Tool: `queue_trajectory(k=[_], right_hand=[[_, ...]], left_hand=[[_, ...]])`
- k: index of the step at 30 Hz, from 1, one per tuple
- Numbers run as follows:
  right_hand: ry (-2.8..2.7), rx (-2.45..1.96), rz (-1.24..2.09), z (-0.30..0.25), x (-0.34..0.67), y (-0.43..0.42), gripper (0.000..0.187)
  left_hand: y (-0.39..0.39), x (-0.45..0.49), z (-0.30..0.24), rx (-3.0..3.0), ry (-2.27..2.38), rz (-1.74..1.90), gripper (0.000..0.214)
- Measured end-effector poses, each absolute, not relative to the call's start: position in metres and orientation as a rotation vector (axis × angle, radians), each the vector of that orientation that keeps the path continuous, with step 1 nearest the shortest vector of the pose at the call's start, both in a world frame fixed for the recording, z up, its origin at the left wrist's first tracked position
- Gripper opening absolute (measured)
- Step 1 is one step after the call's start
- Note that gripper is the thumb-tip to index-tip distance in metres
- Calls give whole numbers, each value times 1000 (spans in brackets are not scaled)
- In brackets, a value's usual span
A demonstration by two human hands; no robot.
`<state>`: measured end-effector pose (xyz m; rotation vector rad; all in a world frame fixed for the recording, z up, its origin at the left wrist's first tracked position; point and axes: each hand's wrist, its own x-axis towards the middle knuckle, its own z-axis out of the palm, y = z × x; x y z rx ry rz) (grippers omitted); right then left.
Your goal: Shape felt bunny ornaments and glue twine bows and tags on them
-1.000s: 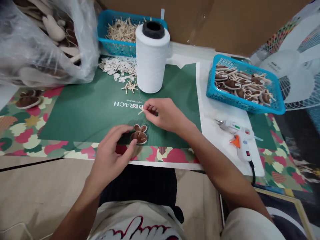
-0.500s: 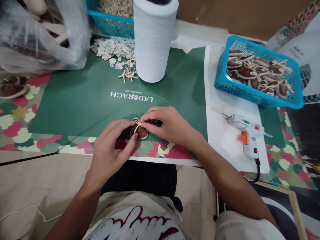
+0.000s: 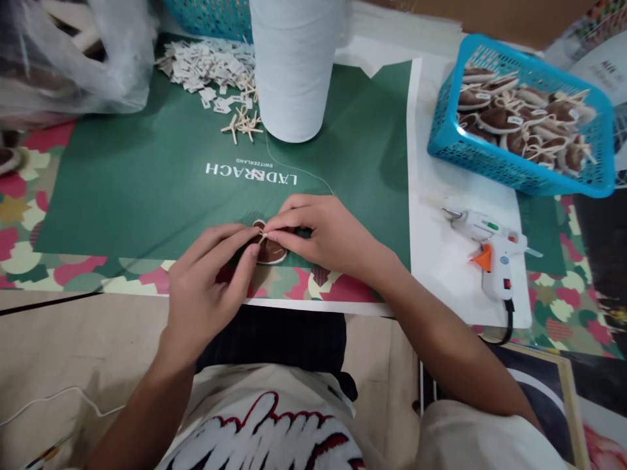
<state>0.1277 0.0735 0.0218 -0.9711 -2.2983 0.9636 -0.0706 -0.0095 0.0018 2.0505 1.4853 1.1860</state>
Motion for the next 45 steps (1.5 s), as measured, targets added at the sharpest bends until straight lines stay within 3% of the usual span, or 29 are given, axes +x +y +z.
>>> queue_trajectory(k=[20, 45], right_hand=[[-2365, -1050, 919, 30, 135, 62, 16], [-2383, -1002, 867, 20, 137, 58, 20]], left_hand=[[-4, -65, 6, 1936, 1591, 1115, 19], [14, -91, 13, 2068, 1254, 952, 30]])
